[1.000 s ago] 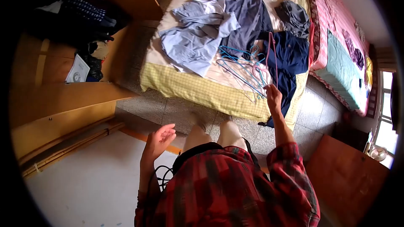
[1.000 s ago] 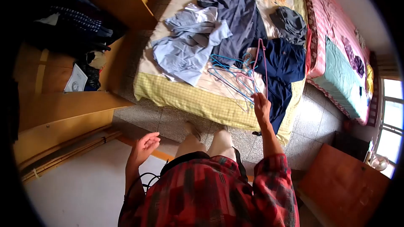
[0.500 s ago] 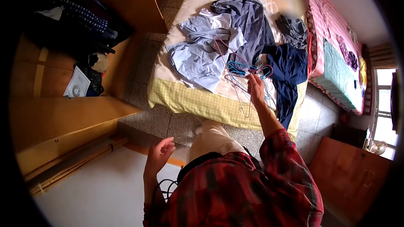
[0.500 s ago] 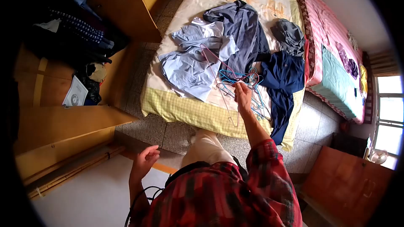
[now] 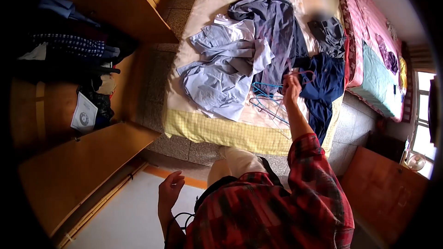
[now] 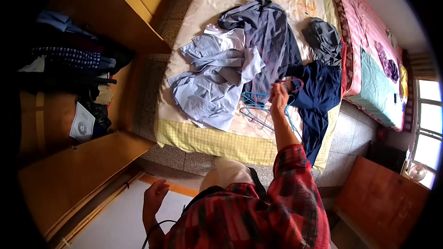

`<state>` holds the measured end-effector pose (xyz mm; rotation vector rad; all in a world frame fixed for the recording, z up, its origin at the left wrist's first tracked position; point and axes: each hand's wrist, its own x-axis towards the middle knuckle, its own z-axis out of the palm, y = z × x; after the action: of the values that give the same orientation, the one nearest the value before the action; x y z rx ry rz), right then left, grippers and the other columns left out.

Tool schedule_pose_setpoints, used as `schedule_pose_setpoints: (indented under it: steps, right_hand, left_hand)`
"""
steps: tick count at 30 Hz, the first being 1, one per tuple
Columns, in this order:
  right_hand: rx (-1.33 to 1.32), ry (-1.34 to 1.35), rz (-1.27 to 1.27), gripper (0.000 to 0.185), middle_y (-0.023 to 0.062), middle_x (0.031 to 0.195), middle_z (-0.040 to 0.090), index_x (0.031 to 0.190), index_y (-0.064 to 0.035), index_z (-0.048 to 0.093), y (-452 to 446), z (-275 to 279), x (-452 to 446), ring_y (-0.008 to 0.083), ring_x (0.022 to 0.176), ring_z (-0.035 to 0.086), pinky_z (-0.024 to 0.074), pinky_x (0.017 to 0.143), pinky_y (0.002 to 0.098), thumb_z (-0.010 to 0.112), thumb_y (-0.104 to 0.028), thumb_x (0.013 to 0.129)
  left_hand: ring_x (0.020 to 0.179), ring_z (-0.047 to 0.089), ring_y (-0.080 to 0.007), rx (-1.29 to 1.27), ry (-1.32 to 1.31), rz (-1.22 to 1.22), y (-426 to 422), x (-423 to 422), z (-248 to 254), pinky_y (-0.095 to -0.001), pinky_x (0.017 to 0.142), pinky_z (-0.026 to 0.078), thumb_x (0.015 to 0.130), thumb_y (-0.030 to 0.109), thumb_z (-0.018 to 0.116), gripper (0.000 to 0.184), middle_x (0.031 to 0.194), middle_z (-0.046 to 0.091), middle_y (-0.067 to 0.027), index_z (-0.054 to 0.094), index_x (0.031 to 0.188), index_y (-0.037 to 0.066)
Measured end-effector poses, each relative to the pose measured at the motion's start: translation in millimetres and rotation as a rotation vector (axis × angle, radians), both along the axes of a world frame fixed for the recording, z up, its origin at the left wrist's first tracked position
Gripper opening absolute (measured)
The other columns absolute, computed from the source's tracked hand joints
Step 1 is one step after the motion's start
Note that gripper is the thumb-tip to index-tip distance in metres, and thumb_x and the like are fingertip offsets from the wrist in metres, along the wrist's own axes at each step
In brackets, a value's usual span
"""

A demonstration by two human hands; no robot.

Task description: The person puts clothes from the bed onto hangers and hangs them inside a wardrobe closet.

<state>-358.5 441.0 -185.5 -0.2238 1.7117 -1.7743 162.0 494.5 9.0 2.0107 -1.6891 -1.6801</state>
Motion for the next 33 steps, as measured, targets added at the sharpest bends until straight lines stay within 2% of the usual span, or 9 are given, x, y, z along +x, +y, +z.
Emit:
schedule_pose_setpoints:
  steps: [6,7,11,14,20,21,24,28,33]
  right_hand:
    - [0.276,0.679,-0.142,0.032,0.0026,0.067,0.059,0.085,-0.0032,0.061,-78.6,-84.9,-50.7,0.014,0.058,0.055,0.0437,0.055,0.026,0.066,-0.034,0.081]
    - [0.579,0.636,0.012,0.042,0.0097,0.074,0.064,0.087,-0.0014,0.061,-93.6,-31.1,-21.4,0.0248,0.071,0.062,0.0476,0.068,0.0319,0.068,-0.042,0.077]
    - [1.1,0.375,0.264,0.081,0.0189,0.111,0.055,0.103,-0.001,0.056,-122.9,-97.2,-18.4,0.0347,0.103,0.055,0.0449,0.087,0.0418,0.076,-0.061,0.052]
    - [1.204,0.338,0.148,0.066,0.0186,0.113,0.056,0.107,-0.0031,0.056,-138.5,-65.9,16.7,0.0351,0.107,0.055,0.0462,0.088,0.0419,0.076,-0.044,0.059]
    - [0.67,0.498,0.026,0.029,0.0074,0.068,0.06,0.09,-0.0017,0.063,-107.9,-116.8,-19.2,0.0208,0.064,0.058,0.0461,0.061,0.0345,0.063,-0.025,0.073]
    - [0.173,0.336,-0.042,0.015,-0.0016,0.063,0.05,0.089,-0.0056,0.063,-105.6,-118.8,-19.4,0.0082,0.054,0.043,0.035,0.047,0.0255,0.059,-0.017,0.08]
    - [0.009,-0.053,0.124,0.004,-0.0084,0.063,0.047,0.088,-0.0129,0.06,-98.4,-28.1,-13.8,0.0013,0.049,0.036,0.0227,0.039,0.019,0.056,-0.012,0.087]
    - [-0.268,-0.244,0.218,0.014,-0.0013,0.087,0.063,0.102,-0.0101,0.06,-92.8,62.0,10.5,0.0071,0.072,0.058,0.0473,0.06,0.0214,0.05,-0.009,0.092]
    - [-0.442,-0.261,0.478,0.025,0.0072,0.107,0.062,0.115,-0.0021,0.055,-92.5,175.3,57.4,0.015,0.096,0.06,0.0482,0.084,0.029,0.044,-0.012,0.094]
  left_hand:
    - [0.087,0.064,-0.0165,0.062,-0.017,0.007,-25.9,-20.6,-6.1,-0.0293,0.075,0.051,0.082,0.011,0.064,0.033,0.095,0.067,-0.0091,0.058,0.114,0.005]
    - [0.087,0.064,-0.0164,0.104,-0.023,0.019,-26.9,-20.9,-10.3,-0.0289,0.075,0.051,0.082,0.011,0.064,0.034,0.096,0.067,-0.0093,0.058,0.115,0.005]
    - [0.088,0.064,-0.0168,0.167,-0.042,0.086,-34.0,-24.7,-8.7,-0.0287,0.075,0.051,0.082,0.012,0.063,0.034,0.096,0.067,-0.0097,0.058,0.115,0.005]
    - [0.088,0.064,-0.0168,0.183,-0.068,0.082,-41.6,-22.8,-3.7,-0.029,0.076,0.051,0.082,0.012,0.063,0.034,0.097,0.067,-0.0101,0.058,0.115,0.005]
    - [0.089,0.062,-0.0145,0.177,-0.057,0.082,-51.9,-20.5,-1.1,-0.0277,0.079,0.049,0.084,0.012,0.062,0.034,0.097,0.067,-0.0086,0.057,0.116,0.004]
    - [0.089,0.062,-0.0144,0.169,-0.052,0.078,-53.4,-20.0,-0.8,-0.0278,0.078,0.05,0.084,0.013,0.062,0.034,0.097,0.067,-0.0084,0.057,0.116,0.004]
    - [0.089,0.064,-0.0163,0.11,-0.017,0.034,-58.6,-17.3,-0.5,-0.0283,0.075,0.051,0.083,0.014,0.064,0.034,0.097,0.067,-0.0093,0.058,0.115,0.004]
    - [0.089,0.064,-0.0159,0.058,0.026,0.009,-66.1,-8.2,2.0,-0.0277,0.075,0.051,0.083,0.015,0.064,0.035,0.097,0.067,-0.0089,0.057,0.116,0.005]
    - [0.089,0.063,-0.0139,-0.034,0.163,-0.011,-72.7,14.1,9.4,-0.0268,0.074,0.05,0.082,0.013,0.065,0.034,0.093,0.067,-0.0071,0.059,0.114,0.006]
